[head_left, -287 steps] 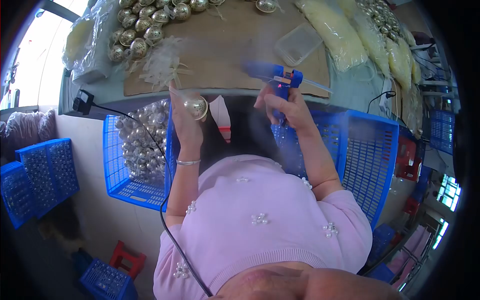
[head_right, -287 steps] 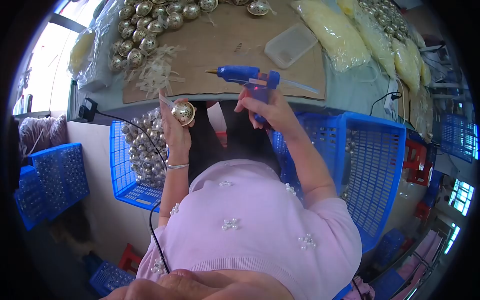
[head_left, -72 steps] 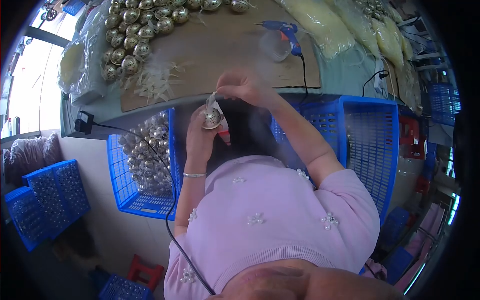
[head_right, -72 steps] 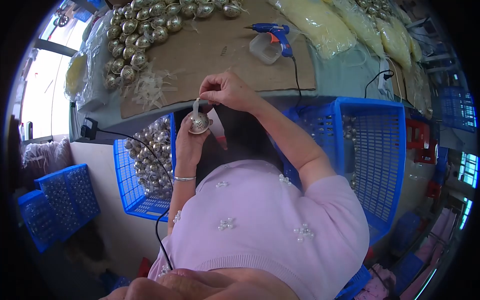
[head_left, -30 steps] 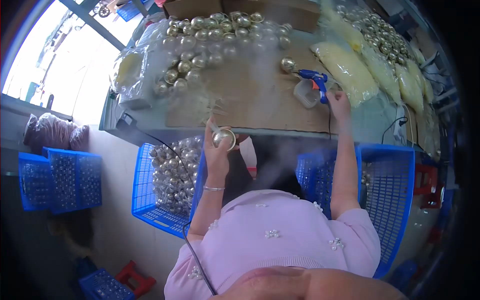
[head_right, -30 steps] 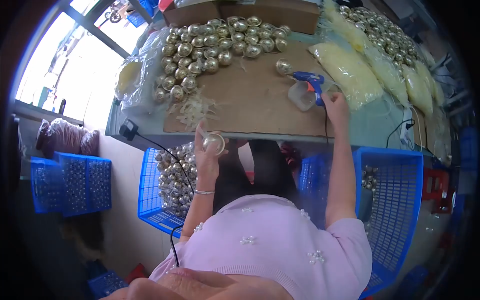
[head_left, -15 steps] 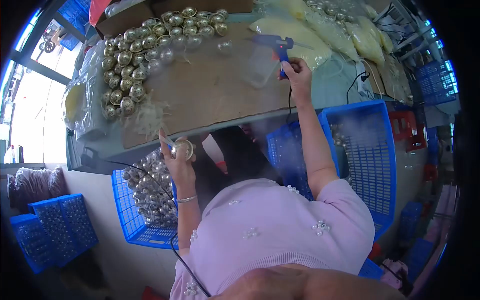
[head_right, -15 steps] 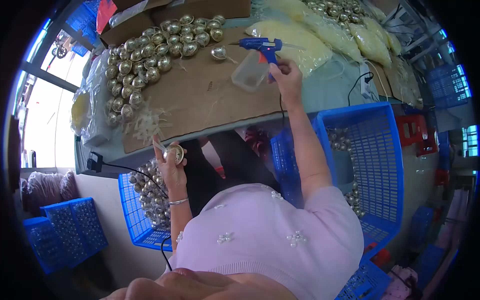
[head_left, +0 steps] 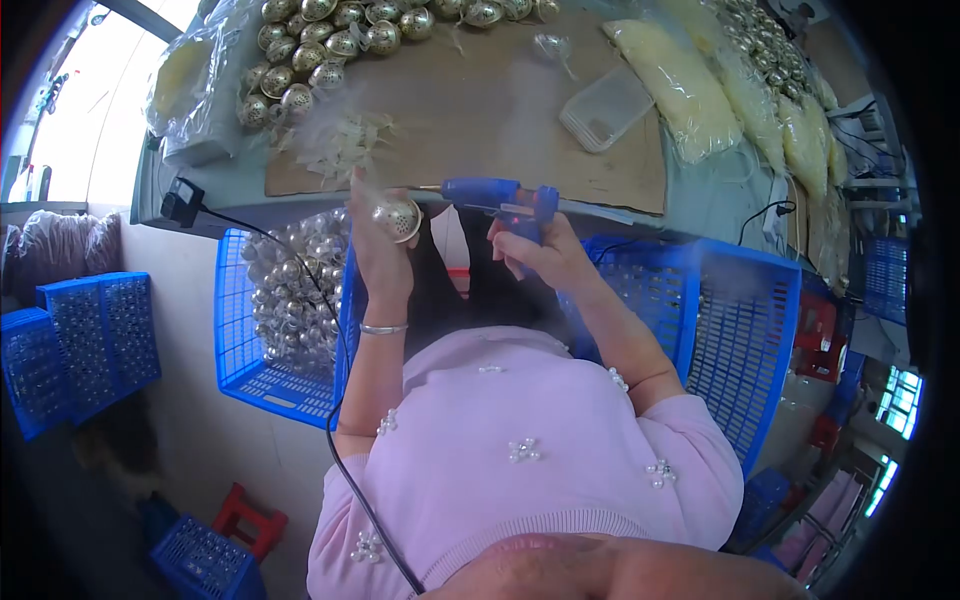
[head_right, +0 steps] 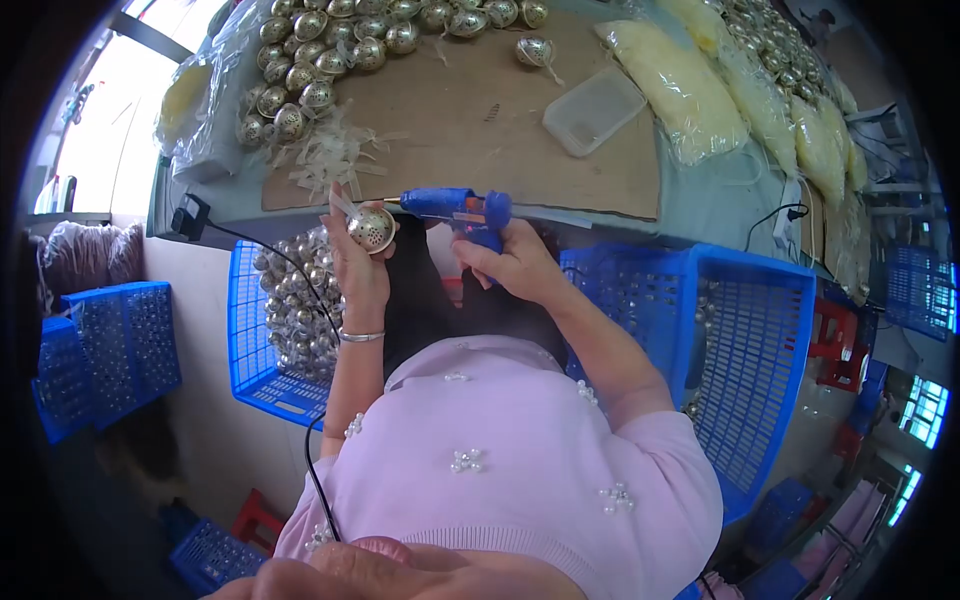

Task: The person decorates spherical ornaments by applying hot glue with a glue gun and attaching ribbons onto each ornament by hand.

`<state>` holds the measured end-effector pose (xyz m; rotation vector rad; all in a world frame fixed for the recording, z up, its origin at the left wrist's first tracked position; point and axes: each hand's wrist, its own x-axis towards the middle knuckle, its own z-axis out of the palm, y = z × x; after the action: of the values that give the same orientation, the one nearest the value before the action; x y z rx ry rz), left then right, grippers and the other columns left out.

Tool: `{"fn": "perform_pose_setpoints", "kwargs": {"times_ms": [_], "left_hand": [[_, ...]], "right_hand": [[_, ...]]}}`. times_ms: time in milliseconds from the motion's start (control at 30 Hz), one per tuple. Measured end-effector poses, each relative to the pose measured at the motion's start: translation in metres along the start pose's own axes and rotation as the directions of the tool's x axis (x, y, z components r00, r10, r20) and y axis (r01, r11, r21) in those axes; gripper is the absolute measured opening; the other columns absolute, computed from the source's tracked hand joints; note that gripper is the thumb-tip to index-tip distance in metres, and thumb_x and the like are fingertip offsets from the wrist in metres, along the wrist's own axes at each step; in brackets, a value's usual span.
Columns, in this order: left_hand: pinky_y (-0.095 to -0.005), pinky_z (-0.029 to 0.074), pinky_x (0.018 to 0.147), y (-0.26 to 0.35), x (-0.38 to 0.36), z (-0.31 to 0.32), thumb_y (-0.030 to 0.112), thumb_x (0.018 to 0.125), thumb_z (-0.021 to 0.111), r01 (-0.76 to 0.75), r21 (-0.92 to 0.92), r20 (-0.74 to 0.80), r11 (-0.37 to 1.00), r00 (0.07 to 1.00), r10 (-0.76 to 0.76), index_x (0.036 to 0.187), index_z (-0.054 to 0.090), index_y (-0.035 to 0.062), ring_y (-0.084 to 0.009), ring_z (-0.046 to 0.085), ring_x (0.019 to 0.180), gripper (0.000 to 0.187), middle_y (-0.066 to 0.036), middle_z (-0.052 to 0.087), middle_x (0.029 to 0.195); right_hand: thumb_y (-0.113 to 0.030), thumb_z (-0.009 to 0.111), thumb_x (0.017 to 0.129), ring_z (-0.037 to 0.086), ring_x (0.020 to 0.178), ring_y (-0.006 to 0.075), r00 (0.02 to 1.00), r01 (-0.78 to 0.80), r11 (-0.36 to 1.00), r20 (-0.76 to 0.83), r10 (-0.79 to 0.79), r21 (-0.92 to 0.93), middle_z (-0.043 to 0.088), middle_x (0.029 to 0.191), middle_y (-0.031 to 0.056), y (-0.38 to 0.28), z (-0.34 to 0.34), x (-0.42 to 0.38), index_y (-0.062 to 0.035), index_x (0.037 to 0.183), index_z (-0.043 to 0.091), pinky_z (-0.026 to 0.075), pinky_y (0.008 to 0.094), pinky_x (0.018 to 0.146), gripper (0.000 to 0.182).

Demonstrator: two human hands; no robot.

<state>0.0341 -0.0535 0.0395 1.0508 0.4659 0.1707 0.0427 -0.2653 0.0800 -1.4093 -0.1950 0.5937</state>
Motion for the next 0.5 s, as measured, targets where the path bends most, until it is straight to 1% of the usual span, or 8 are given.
{"fn": "perform_pose_setpoints", "kwargs": {"times_ms": [33, 133, 233, 500], "left_hand": [[-0.0212, 0.038, 0.047, 0.0, -0.001, 0.0, 0.055, 0.1, 0.027, -0.019, 0.005, -0.011, 1.0, 1.0, 0.019, 0.149, 0.026, 0.0207, -0.0096, 0.058, 0.069, 0.06, -0.004, 0.062, 0.097], [-0.0222, 0.039, 0.048, 0.001, 0.001, 0.002, 0.055, 0.1, 0.024, -0.034, 0.02, -0.007, 0.999, 0.999, 0.034, 0.15, 0.025, 0.018, -0.0079, 0.053, 0.067, 0.062, -0.004, 0.061, 0.097], [-0.0223, 0.039, 0.049, 0.004, 0.001, 0.006, 0.056, 0.1, 0.024, -0.022, 0.005, 0.0, 1.0, 1.0, 0.022, 0.15, 0.025, 0.0169, -0.0072, 0.051, 0.065, 0.064, -0.004, 0.061, 0.097], [-0.0222, 0.039, 0.051, 0.004, -0.003, 0.012, 0.056, 0.1, 0.025, -0.024, -0.012, 0.003, 1.0, 1.0, 0.024, 0.15, 0.025, 0.015, -0.0071, 0.05, 0.066, 0.065, -0.004, 0.06, 0.098]], "right_hand": [[-0.021, 0.064, 0.088, 0.052, 0.055, 0.0081, 1.0, 0.025, 0.998, 0.013, -0.024, -0.062, 0.058, 0.072, 0.0016, 0.006, 0.003, 0.001, -0.0005, 0.101, 0.06, 0.043, 0.0244, 0.05, 0.025], [-0.022, 0.063, 0.089, 0.053, 0.056, 0.0081, 1.0, 0.002, 0.985, 0.005, -0.002, -0.17, 0.059, 0.073, 0.0016, 0.01, 0.009, 0.004, -0.0006, 0.1, 0.06, 0.043, 0.0243, 0.051, 0.025], [-0.024, 0.062, 0.089, 0.053, 0.058, 0.0078, 1.0, 0.024, 0.977, 0.015, -0.021, -0.214, 0.059, 0.074, 0.0013, 0.003, 0.017, 0.005, -0.0012, 0.099, 0.061, 0.043, 0.0239, 0.052, 0.025], [-0.026, 0.06, 0.09, 0.056, 0.059, 0.0088, 1.0, -0.019, 0.978, 0.002, 0.02, -0.205, 0.06, 0.07, 0.001, 0.0, 0.022, 0.006, -0.0013, 0.097, 0.061, 0.044, 0.0236, 0.051, 0.026]]}}
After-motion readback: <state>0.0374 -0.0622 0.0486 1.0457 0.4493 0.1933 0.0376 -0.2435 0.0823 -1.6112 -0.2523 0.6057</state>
